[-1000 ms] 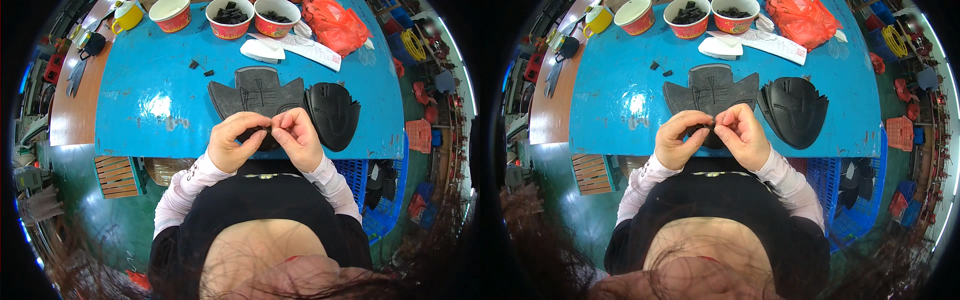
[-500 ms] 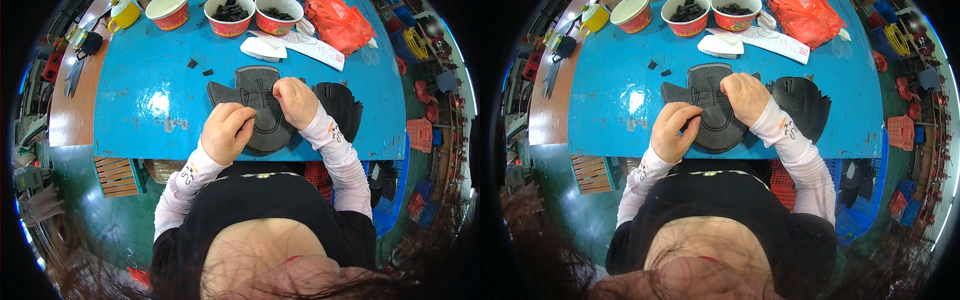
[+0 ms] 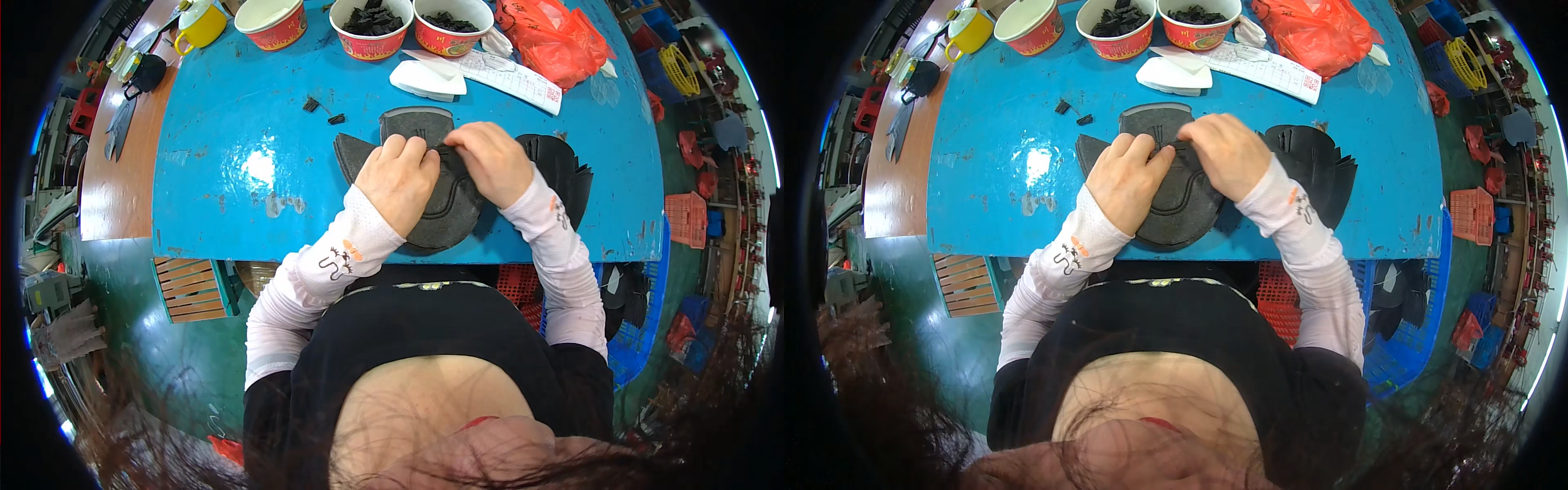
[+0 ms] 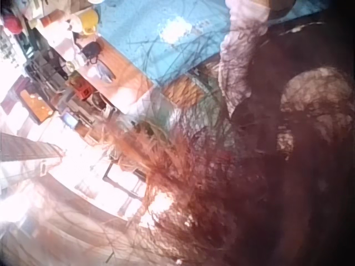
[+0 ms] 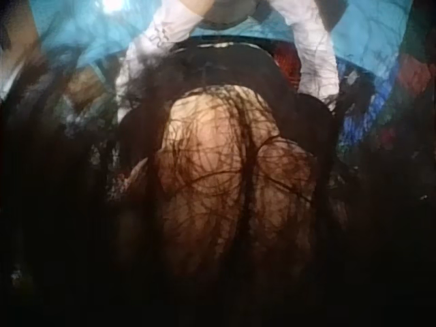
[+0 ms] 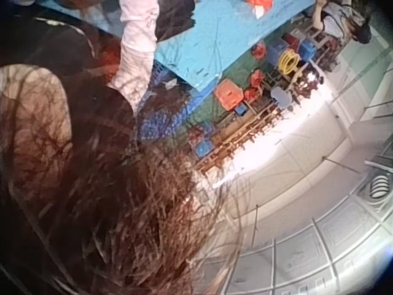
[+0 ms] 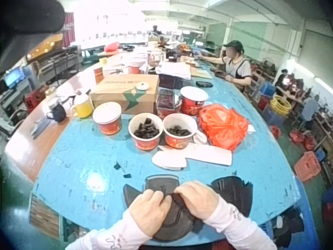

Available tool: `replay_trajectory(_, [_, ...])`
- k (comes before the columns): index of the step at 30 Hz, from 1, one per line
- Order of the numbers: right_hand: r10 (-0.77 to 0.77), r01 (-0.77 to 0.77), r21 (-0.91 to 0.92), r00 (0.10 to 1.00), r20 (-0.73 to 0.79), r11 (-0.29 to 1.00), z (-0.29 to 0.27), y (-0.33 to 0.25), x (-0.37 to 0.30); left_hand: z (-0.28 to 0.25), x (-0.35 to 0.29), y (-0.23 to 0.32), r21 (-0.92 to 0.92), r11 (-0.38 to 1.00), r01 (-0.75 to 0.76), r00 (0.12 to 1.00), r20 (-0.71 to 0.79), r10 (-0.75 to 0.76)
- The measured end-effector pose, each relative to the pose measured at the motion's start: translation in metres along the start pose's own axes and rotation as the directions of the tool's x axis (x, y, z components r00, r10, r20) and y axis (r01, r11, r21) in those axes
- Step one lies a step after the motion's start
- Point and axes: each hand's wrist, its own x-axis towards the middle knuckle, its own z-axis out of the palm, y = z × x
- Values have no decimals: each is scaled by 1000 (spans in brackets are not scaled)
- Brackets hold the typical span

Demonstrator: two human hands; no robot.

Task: Manually attaching small leather components to a shoe upper part using plastic clips or rivets.

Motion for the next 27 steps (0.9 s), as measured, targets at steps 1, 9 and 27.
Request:
replay_trajectory(1, [0,0,0,1000,-2,1000,-1,-1,-1,1,0,0,-4,1000,-3,1000,-16,3])
replay_trajectory(9, [13,-17,-108,999,-42,994,4,-8,-14,4,-3,0,12,1000,11,998,-55,-10])
replay_trajectory(27, [489,-393,916,815,310,75,-8,-85,-32,1,-49,12,-987,160,26,957,-22,-291])
